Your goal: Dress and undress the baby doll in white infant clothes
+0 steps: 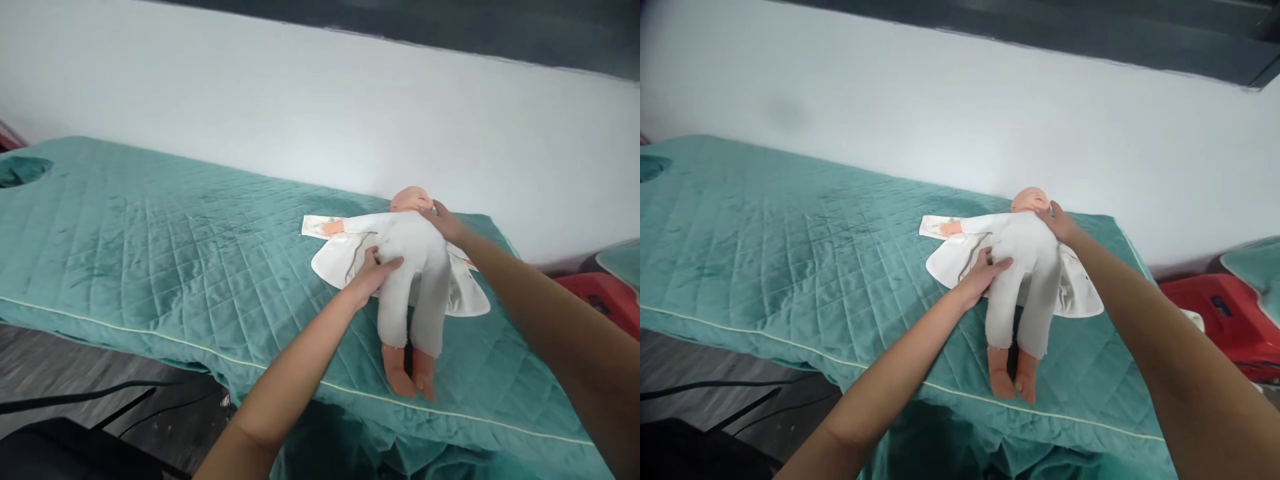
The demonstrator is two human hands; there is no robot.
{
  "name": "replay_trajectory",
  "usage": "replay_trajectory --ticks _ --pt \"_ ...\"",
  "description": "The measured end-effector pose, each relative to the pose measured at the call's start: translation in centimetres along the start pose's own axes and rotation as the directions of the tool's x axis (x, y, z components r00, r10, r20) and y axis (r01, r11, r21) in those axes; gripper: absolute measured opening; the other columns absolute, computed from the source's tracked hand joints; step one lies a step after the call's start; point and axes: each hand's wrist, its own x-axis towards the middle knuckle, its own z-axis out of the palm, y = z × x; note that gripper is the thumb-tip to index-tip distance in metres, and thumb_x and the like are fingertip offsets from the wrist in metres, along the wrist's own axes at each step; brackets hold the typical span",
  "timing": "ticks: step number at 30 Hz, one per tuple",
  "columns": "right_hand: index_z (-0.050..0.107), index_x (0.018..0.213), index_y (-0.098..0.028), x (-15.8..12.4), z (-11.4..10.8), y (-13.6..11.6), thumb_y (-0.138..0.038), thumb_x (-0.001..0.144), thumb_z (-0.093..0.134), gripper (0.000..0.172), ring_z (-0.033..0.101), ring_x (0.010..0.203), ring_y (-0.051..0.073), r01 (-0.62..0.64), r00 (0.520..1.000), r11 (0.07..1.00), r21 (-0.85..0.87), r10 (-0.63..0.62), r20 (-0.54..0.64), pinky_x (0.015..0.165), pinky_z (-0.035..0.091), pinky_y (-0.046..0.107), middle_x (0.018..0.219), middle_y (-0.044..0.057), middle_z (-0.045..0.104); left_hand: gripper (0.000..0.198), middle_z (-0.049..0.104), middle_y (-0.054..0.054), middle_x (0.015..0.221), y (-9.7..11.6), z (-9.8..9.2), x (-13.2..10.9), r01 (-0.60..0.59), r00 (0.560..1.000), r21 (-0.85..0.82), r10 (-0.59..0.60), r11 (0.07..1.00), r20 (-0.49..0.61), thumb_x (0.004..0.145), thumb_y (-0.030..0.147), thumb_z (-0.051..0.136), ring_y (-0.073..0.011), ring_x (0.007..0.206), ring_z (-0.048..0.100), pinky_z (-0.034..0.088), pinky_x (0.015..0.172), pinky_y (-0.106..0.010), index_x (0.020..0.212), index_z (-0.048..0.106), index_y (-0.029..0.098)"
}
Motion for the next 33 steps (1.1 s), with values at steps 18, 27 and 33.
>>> replay_trajectory --ticks 18,27,33 --pt "0.059 0.119 -0.010 0.7 8.1 -13.6 -0.020 0.092 0.044 0.032 0.053 0.121 0.038 0.586 0.805 0.664 -0.465 -0.413 0.425 0.096 0.042 0.050 0.127 0.023 0.061 0.023 0.060 -0.015 0.114 0.7 -4.5 6.6 0.107 0.819 0.992 0.560 0.065 -0.125 0.097 0.020 0.043 -0.0296 0.114 0.053 0.048 0.086 -0.040 0.105 0.065 0.016" --pt "0.056 0.117 -0.018 0.7 4.3 -9.9 -0.051 0.095 0.048 0.041 0.062 0.102 0.033 0.507 0.851 0.785 -0.355 -0.391 0.350 0.079 0.046 0.041 0.116 0.015 0.067 0.012 0.060 0.000 0.079 1.1 -7.1 6.6 -0.186 0.593 0.616 0.587 0.766 -0.551 0.093 0.023 0.054 -0.0141 0.075 0.055 0.044 0.075 -0.026 0.082 0.055 0.020" --pt "0.059 0.118 -0.019 -0.7 4.1 -9.1 -0.064 0.099 0.028 0.058 0.061 0.105 0.035 0.541 0.832 0.755 -0.371 -0.414 0.370 0.082 0.044 0.044 0.113 0.016 0.067 0.011 0.060 0.001 0.081 1.0 -7.8 7.0 -0.238 0.560 0.504 0.541 0.830 -0.627 0.091 0.018 0.053 -0.0128 0.077 0.055 0.044 0.075 -0.024 0.081 0.054 0.019"
